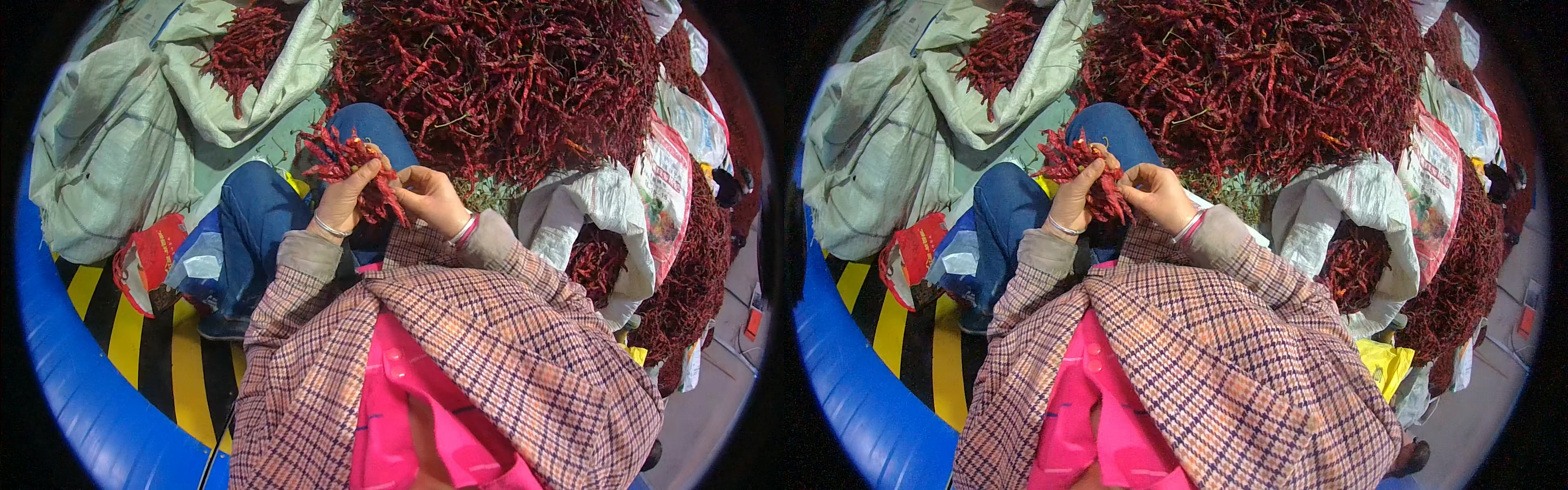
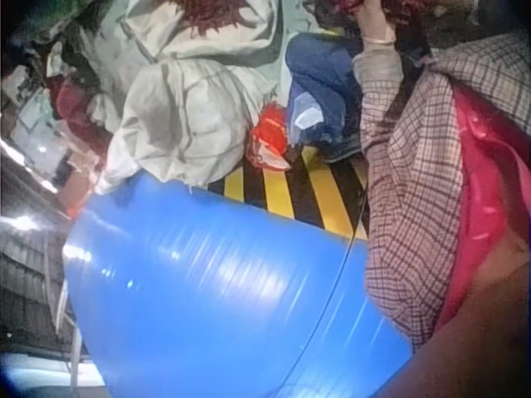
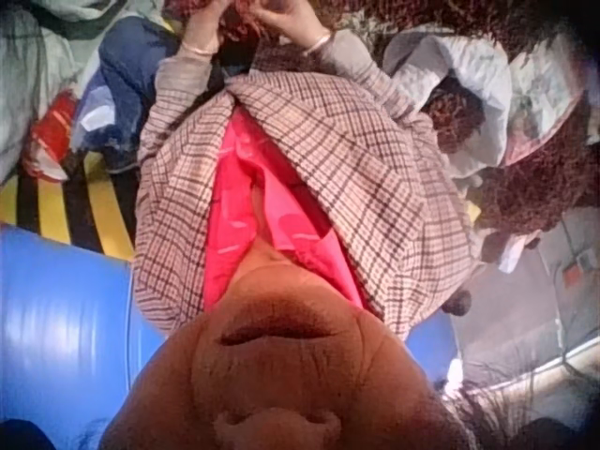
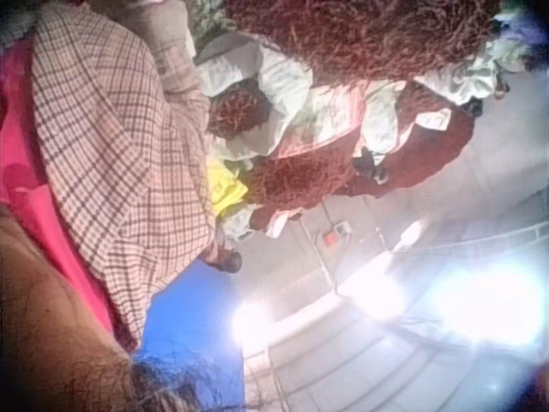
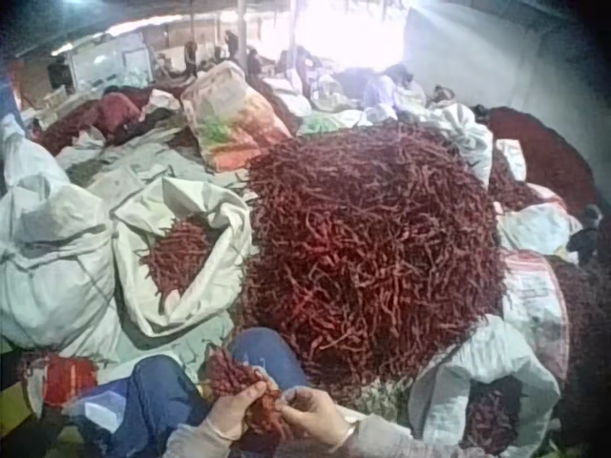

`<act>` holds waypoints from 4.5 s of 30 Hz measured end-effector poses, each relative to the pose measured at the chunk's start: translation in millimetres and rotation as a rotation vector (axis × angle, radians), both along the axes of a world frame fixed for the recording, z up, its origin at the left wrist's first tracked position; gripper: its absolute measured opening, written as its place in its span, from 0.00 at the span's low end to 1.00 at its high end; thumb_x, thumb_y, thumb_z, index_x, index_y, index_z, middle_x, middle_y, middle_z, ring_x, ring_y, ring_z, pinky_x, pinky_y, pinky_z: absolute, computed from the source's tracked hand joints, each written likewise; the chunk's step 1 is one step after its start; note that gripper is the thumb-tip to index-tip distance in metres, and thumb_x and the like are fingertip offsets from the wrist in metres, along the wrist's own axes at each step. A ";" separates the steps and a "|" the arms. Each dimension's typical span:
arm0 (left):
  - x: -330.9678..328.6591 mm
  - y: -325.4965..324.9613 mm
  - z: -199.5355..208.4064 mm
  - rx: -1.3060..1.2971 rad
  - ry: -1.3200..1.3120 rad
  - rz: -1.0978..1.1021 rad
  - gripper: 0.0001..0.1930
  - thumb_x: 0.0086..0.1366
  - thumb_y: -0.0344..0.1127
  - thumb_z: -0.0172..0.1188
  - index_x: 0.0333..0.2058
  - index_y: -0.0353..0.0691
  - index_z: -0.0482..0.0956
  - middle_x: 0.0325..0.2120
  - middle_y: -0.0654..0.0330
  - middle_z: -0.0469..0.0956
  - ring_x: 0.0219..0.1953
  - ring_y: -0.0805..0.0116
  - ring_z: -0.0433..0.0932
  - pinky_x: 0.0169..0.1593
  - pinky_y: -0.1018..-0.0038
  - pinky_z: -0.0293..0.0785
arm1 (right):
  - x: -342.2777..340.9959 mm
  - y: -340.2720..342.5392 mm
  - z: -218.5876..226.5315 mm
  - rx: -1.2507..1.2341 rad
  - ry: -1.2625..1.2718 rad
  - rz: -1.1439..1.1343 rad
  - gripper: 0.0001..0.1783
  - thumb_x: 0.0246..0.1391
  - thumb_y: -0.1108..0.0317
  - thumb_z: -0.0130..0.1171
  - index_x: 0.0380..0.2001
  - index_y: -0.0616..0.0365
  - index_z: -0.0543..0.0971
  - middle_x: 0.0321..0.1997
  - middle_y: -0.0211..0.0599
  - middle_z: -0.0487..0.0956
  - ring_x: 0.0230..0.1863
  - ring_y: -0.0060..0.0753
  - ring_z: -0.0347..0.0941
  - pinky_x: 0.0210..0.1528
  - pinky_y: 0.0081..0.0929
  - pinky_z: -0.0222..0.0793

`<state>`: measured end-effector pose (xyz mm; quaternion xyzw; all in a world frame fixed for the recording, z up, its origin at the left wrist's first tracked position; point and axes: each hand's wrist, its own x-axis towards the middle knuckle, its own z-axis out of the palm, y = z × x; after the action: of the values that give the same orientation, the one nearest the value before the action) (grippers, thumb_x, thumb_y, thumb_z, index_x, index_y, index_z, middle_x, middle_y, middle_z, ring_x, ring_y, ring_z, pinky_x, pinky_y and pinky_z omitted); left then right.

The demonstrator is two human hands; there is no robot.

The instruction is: The person sits on the floor and repeatedly picks dried red chilies from a large pile, removes the stems by hand, and drops the de-stemmed chilies into a white sack. The process continues with the same repetitive motion throughout the clip.

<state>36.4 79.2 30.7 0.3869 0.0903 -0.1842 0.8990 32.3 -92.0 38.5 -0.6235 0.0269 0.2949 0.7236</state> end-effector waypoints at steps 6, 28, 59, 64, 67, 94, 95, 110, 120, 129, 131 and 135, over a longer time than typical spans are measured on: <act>-1.3 -11.6 0.9 0.117 -0.052 -0.044 0.07 0.61 0.28 0.57 0.38 0.40 0.74 0.32 0.66 0.76 0.35 0.76 0.75 0.41 0.79 0.72 | -6.3 -1.4 -31.1 0.027 -0.143 -0.076 0.09 0.54 0.70 0.57 0.34 0.66 0.74 0.27 0.29 0.76 0.31 0.16 0.70 0.32 0.19 0.68; 64.7 85.1 -11.8 -0.076 0.204 0.103 0.11 0.61 0.43 0.57 0.37 0.42 0.75 0.26 0.63 0.77 0.29 0.70 0.77 0.35 0.73 0.75 | 21.3 -79.4 -18.9 -0.592 -0.653 0.584 0.12 0.45 0.72 0.51 0.35 0.58 0.76 0.26 0.44 0.77 0.29 0.45 0.75 0.33 0.37 0.70; -23.2 75.1 -30.4 1.587 -0.928 -0.715 0.07 0.49 0.29 0.60 0.26 0.38 0.71 0.26 0.56 0.68 0.30 0.58 0.72 0.32 0.67 0.70 | 8.8 -107.2 -55.6 -0.753 -0.416 0.078 0.10 0.48 0.70 0.53 0.35 0.58 0.78 0.34 0.44 0.77 0.34 0.44 0.76 0.37 0.35 0.72; -22.7 85.3 22.7 1.384 -0.610 -0.442 0.09 0.52 0.32 0.62 0.23 0.34 0.73 0.20 0.59 0.65 0.20 0.67 0.67 0.25 0.73 0.63 | 52.9 -106.4 -35.8 -1.000 -0.851 -0.018 0.13 0.47 0.69 0.58 0.38 0.58 0.74 0.35 0.44 0.73 0.36 0.47 0.73 0.37 0.35 0.70; -24.1 55.1 39.2 1.214 -0.570 -0.354 0.08 0.56 0.31 0.60 0.24 0.33 0.73 0.19 0.60 0.65 0.20 0.72 0.65 0.24 0.77 0.61 | 85.2 -107.0 -62.4 -1.312 -0.980 0.108 0.12 0.46 0.68 0.58 0.36 0.58 0.75 0.37 0.45 0.72 0.36 0.48 0.72 0.36 0.39 0.69; -17.2 -86.0 45.1 0.795 -1.313 -0.210 0.10 0.47 0.24 0.62 0.30 0.38 0.73 0.21 0.58 0.72 0.22 0.61 0.75 0.26 0.72 0.72 | -3.6 -85.7 -56.4 -0.051 0.069 -0.289 0.09 0.57 0.70 0.46 0.30 0.64 0.74 0.15 0.33 0.70 0.15 0.19 0.66 0.17 0.20 0.65; -19.9 -89.4 54.5 0.742 -1.344 -0.215 0.12 0.44 0.23 0.63 0.30 0.38 0.73 0.21 0.57 0.72 0.22 0.57 0.74 0.26 0.71 0.72 | -0.4 -102.7 -71.8 -0.122 0.100 -0.242 0.10 0.57 0.69 0.46 0.32 0.66 0.74 0.18 0.35 0.73 0.17 0.24 0.70 0.20 0.22 0.68; -23.7 -57.4 -26.8 0.569 -0.083 -0.244 0.08 0.66 0.37 0.51 0.35 0.38 0.71 0.18 0.69 0.65 0.19 0.84 0.61 0.23 0.86 0.57 | 89.1 -78.8 -80.0 0.137 0.284 -0.471 0.12 0.61 0.66 0.45 0.33 0.62 0.75 0.22 0.28 0.73 0.19 0.18 0.66 0.20 0.13 0.61; -5.6 -77.7 -29.5 0.892 -0.500 -0.157 0.12 0.61 0.37 0.58 0.36 0.34 0.70 0.20 0.62 0.72 0.22 0.78 0.70 0.23 0.77 0.66 | -25.0 -61.6 -22.6 -0.582 -0.642 0.122 0.10 0.56 0.69 0.48 0.34 0.66 0.71 0.21 0.48 0.71 0.21 0.43 0.69 0.28 0.34 0.68; -3.7 -74.7 28.9 0.055 0.212 -0.219 0.12 0.67 0.42 0.49 0.29 0.41 0.71 0.16 0.73 0.61 0.16 0.85 0.56 0.19 0.87 0.51 | -17.5 -61.6 28.5 -0.182 -0.509 0.010 0.09 0.59 0.70 0.47 0.27 0.60 0.70 0.17 0.32 0.64 0.17 0.24 0.62 0.20 0.23 0.57; -8.1 -77.1 31.0 0.032 0.277 -0.293 0.12 0.67 0.42 0.50 0.29 0.41 0.71 0.16 0.73 0.60 0.16 0.85 0.54 0.19 0.87 0.50 | -23.2 -72.8 28.7 -0.322 -0.753 0.079 0.06 0.57 0.73 0.48 0.26 0.61 0.71 0.17 0.38 0.65 0.18 0.33 0.66 0.21 0.27 0.60; -20.5 -81.5 12.2 -0.082 0.450 -0.416 0.12 0.67 0.43 0.50 0.29 0.41 0.71 0.16 0.74 0.58 0.15 0.85 0.52 0.19 0.87 0.49 | -17.6 -97.5 28.2 -0.459 -0.984 0.407 0.07 0.44 0.76 0.55 0.29 0.60 0.71 0.21 0.41 0.69 0.23 0.46 0.70 0.24 0.34 0.66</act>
<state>15.9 -2.3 42.9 0.3099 0.1984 -0.4489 0.8143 14.6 -189.5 66.7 -0.8209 -0.3696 0.0901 0.4260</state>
